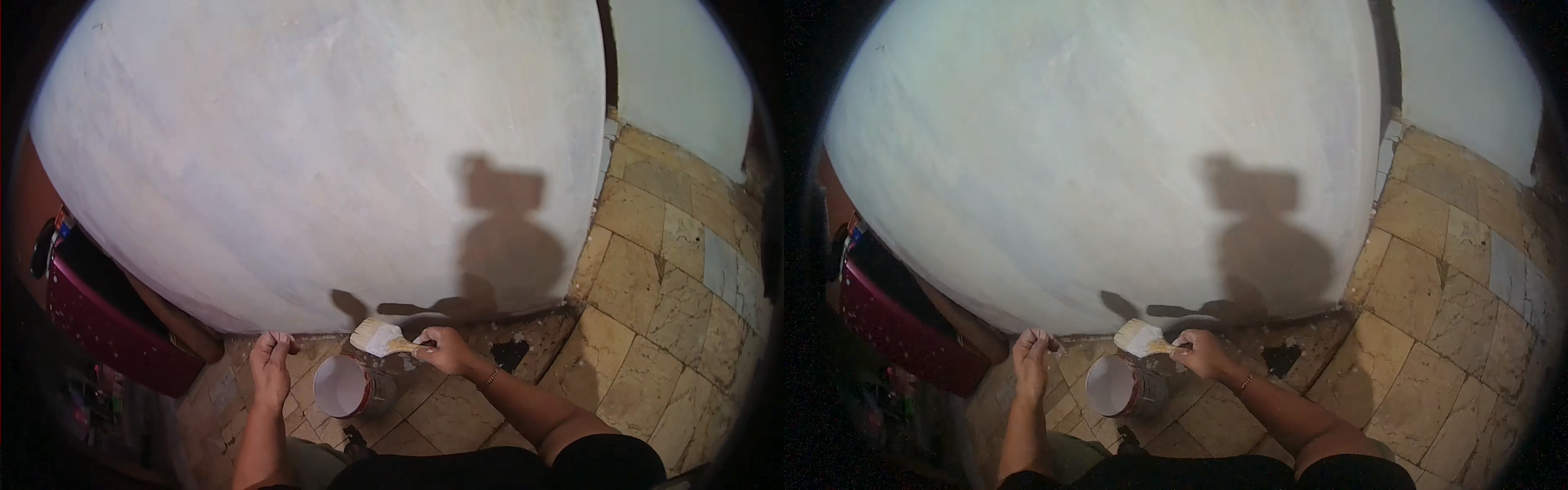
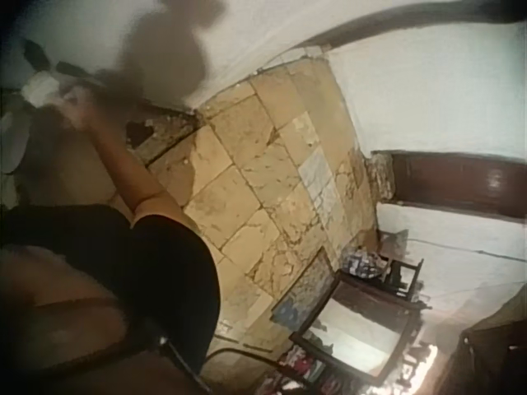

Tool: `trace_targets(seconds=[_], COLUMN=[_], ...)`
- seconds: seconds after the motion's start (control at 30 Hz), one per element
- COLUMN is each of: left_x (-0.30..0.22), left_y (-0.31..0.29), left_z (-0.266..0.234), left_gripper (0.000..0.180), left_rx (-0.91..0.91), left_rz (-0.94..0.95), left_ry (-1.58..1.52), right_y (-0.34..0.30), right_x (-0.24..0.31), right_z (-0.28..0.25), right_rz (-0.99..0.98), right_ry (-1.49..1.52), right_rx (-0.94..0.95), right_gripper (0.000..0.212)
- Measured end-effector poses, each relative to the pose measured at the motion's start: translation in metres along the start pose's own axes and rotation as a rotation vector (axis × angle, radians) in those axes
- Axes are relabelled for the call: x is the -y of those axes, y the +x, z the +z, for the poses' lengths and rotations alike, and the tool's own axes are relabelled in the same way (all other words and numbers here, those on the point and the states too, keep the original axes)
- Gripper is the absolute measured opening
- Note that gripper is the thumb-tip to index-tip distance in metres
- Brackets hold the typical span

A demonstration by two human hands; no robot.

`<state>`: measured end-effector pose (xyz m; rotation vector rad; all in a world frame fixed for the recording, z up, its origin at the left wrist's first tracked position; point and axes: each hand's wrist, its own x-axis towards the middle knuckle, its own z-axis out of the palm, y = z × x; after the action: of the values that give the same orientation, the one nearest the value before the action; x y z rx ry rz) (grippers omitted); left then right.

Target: The person applies white paint to a wall using a brush, dipping the brush into a bucket between strokes.

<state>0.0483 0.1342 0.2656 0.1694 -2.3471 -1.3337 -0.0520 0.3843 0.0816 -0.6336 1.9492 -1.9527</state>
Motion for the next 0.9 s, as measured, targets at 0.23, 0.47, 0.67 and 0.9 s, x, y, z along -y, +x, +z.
trace_targets(seconds=[0.23, 0.47, 0.67, 0.9], left_x=[0.003, -0.005, -0.011, 0.058], left_y=[0.004, 0.002, -0.001, -0.026], left_z=[-0.013, -0.033, -0.062, -0.131], left_gripper=[0.025, 0.031, 0.031, 0.025], left_rx=[-0.077, -0.09, -0.131, 0.023], left_rz=[0.058, 0.123, 0.019, -0.198], left_ry=[-0.201, -0.211, -0.158, -0.045], right_y=[-0.003, -0.006, -0.006, -0.015], right_x=[0.011, 0.029, 0.036, 0.058], right_z=[-0.001, 0.003, 0.007, 0.019], right_rz=[0.034, 0.12, 0.106, 0.157], right_ry=[-0.158, -0.018, -0.172, -0.222], right_rx=[0.007, 0.018, -0.022, -0.026], right_gripper=[0.031, 0.025, 0.026, 0.022])
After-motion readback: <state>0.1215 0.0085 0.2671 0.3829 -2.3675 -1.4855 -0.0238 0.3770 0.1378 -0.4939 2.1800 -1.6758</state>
